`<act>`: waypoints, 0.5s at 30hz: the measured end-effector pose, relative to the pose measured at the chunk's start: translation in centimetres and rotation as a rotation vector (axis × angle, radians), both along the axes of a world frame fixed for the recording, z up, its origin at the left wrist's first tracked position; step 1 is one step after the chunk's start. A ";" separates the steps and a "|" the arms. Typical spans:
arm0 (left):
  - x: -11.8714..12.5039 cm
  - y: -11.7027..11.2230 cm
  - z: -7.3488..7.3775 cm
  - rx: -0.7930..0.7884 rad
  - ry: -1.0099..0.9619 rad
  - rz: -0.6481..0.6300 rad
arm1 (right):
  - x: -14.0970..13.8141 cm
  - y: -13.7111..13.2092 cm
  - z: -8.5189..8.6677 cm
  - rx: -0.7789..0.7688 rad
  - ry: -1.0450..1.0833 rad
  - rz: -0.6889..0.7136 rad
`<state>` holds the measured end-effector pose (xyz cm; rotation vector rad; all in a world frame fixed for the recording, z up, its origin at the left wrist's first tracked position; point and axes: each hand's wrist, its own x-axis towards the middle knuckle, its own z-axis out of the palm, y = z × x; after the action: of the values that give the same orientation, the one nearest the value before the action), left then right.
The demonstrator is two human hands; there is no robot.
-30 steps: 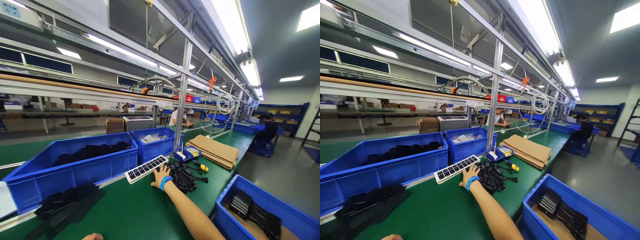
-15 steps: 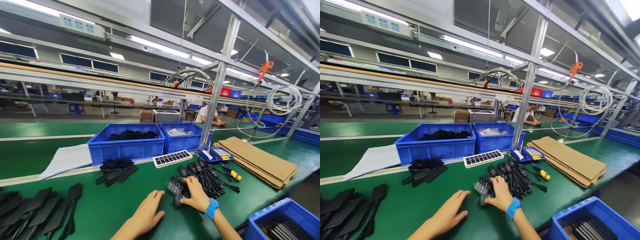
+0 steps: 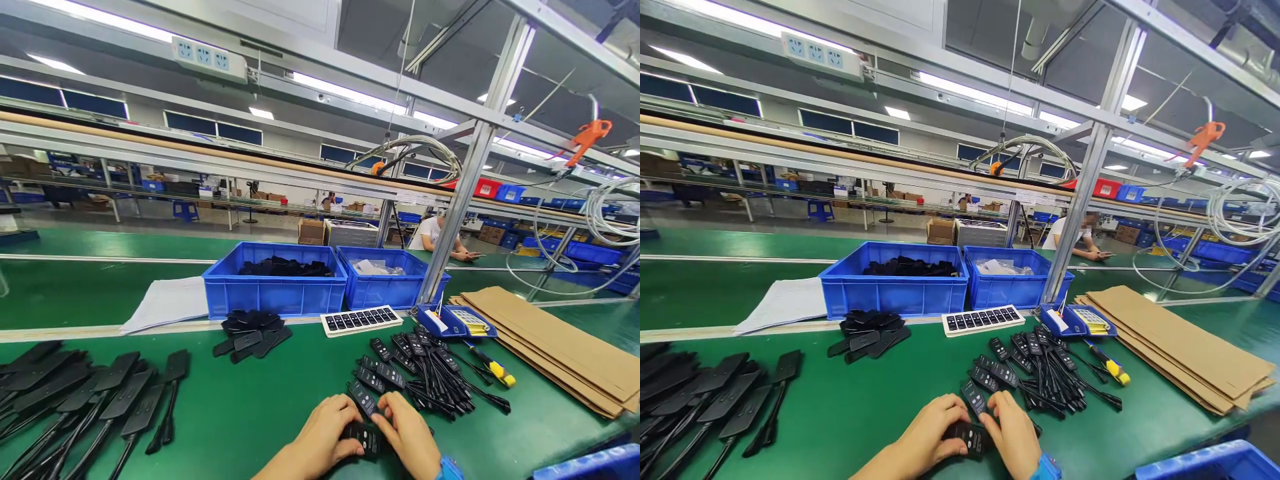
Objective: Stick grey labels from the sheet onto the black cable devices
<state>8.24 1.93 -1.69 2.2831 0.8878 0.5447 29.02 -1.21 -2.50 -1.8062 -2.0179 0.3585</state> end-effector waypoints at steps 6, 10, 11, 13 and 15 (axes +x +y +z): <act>-0.8 0.6 -0.1 -0.013 -0.080 -0.001 | -0.4 -0.2 1.1 -0.095 0.102 0.120; -0.8 0.8 -0.2 -0.048 -0.112 -0.043 | 0.4 0.0 1.8 -0.082 0.127 0.131; -0.8 0.8 -0.2 -0.049 -0.121 -0.031 | 0.9 0.4 1.8 -0.064 0.079 0.075; -0.8 0.8 -0.2 -0.054 -0.126 -0.011 | 1.8 1.1 1.6 0.003 -0.039 -0.057; -0.9 0.8 -0.4 -0.054 -0.135 -0.022 | 2.3 1.6 1.0 0.050 -0.097 -0.113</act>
<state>7.31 2.73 -2.10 2.1771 0.8014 0.6487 31.34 0.34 -1.45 -1.9300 -1.9595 0.1887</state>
